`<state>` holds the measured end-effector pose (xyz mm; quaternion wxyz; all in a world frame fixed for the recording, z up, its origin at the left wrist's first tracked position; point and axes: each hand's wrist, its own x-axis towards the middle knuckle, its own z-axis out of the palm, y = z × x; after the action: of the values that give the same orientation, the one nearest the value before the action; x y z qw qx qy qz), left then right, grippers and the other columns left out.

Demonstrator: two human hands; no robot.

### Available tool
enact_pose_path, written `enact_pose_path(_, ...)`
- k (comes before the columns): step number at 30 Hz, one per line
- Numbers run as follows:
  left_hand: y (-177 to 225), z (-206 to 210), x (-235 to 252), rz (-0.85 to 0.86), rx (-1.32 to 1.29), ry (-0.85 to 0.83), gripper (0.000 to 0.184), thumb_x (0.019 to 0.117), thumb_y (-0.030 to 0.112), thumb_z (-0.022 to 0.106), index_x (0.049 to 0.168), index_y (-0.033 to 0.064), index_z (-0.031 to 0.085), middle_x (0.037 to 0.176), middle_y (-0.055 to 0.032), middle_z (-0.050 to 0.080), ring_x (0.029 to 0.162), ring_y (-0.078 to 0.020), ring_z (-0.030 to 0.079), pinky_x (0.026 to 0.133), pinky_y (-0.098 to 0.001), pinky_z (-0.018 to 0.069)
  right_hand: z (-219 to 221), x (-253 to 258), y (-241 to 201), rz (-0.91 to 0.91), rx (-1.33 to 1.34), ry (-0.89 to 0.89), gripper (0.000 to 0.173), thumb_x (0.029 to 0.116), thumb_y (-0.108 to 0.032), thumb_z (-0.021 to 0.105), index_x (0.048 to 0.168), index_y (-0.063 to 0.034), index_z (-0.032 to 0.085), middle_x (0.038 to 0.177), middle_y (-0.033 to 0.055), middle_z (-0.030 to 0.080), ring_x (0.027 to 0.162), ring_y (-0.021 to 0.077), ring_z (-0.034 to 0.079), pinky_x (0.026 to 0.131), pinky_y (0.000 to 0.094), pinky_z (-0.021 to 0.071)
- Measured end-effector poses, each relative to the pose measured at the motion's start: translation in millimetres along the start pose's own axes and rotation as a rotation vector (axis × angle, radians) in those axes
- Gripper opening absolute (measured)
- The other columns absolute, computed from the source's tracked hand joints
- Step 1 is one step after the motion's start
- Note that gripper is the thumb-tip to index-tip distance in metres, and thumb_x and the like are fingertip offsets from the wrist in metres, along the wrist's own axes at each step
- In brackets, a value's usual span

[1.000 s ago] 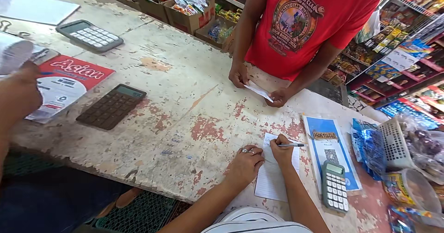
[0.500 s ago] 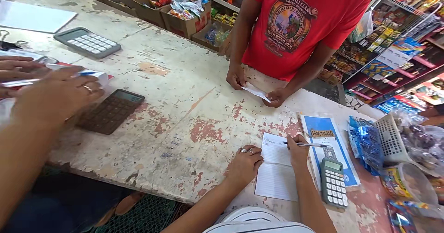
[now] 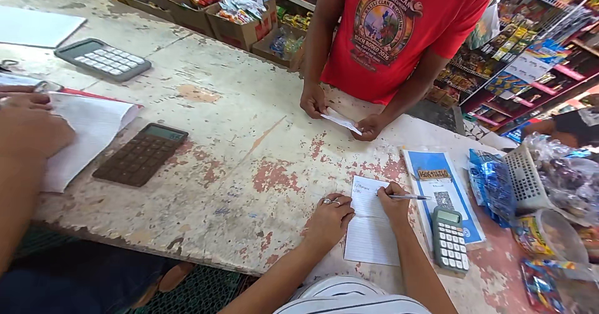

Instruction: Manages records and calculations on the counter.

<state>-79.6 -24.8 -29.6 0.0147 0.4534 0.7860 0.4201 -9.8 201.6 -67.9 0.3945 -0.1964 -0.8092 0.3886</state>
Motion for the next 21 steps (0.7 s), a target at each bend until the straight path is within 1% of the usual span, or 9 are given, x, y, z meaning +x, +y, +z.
enact_pose_path(6, 1.5, -1.1, 0.8, -0.003, 0.0, -0.004, 0.01, 0.0926, 0.013, 0.071, 0.094, 0.0089, 0.08, 0.122, -0.0059, 0.073, 0.123, -0.0306, 0.063, 0.104, -0.0507, 0.0481, 0.1, -0.4, 1.3, 0.009, -0.009, 0.014, 0.03, 0.0794, -0.002, 0.066, 0.062, -0.0141, 0.044, 0.054, -0.0056, 0.042, 0.047, 0.0035, 0.042, 0.044, 0.0204, 0.0357)
enact_pose_path(9, 1.0, -0.4, 0.5, 0.001, 0.005, -0.003, 0.01, 0.0927, 0.013, 0.07, 0.094, 0.009, 0.08, 0.121, -0.0058, 0.074, 0.123, -0.0301, 0.064, 0.104, -0.0501, 0.0484, 0.7, -1.8, 2.8, -0.002, -0.007, 0.036, 0.03, 0.0824, -0.002, 0.066, 0.063, -0.0137, 0.045, 0.055, -0.0055, 0.042, 0.048, 0.0036, 0.043, 0.045, 0.0199, 0.0371)
enact_pose_path(14, 0.3, -1.5, 0.9, 0.005, -0.01, -0.015, 0.011, 0.0931, 0.013, 0.07, 0.096, 0.0083, 0.079, 0.122, -0.0071, 0.073, 0.124, -0.0309, 0.063, 0.105, -0.0522, 0.0478, -0.1, -1.7, 2.5, -0.007, -0.067, 0.036, 0.03, 0.0803, -0.003, 0.065, 0.062, -0.0143, 0.044, 0.055, -0.006, 0.041, 0.048, 0.0035, 0.042, 0.045, 0.0209, 0.0357)
enact_pose_path(18, -0.9, -0.7, 1.0, 0.002, -0.006, -0.021, 0.011, 0.0934, 0.014, 0.07, 0.096, 0.009, 0.079, 0.122, -0.0066, 0.073, 0.124, -0.0303, 0.063, 0.105, -0.0516, 0.048, 0.1, -1.9, 4.7, -0.022, -0.03, 0.032, 0.031, 0.0787, -0.002, 0.065, 0.061, -0.015, 0.043, 0.054, -0.0066, 0.041, 0.048, 0.003, 0.041, 0.045, 0.0206, 0.0348)
enact_pose_path(19, -0.6, -0.9, 1.1, 0.0, -0.003, -0.022, 0.011, 0.0935, 0.014, 0.07, 0.096, 0.009, 0.079, 0.122, -0.0066, 0.073, 0.124, -0.0302, 0.063, 0.105, -0.0513, 0.0479, -0.1, -0.5, 3.9, -0.013, -0.014, 0.031, 0.03, 0.0788, -0.002, 0.065, 0.062, -0.0148, 0.044, 0.054, -0.0065, 0.041, 0.048, 0.0032, 0.042, 0.045, 0.0205, 0.0353)
enact_pose_path(21, 0.3, -0.9, 1.1, 0.002, 0.0, -0.021, 0.011, 0.0937, 0.014, 0.07, 0.096, 0.0089, 0.079, 0.122, -0.0066, 0.073, 0.124, -0.0303, 0.063, 0.105, -0.051, 0.0479, -3.8, 6.6, 0.3, 0.05, 0.047, 0.031, 0.029, 0.0835, -0.004, 0.068, 0.065, -0.0126, 0.047, 0.055, -0.0047, 0.044, 0.048, 0.0053, 0.045, 0.045, 0.0217, 0.0396)
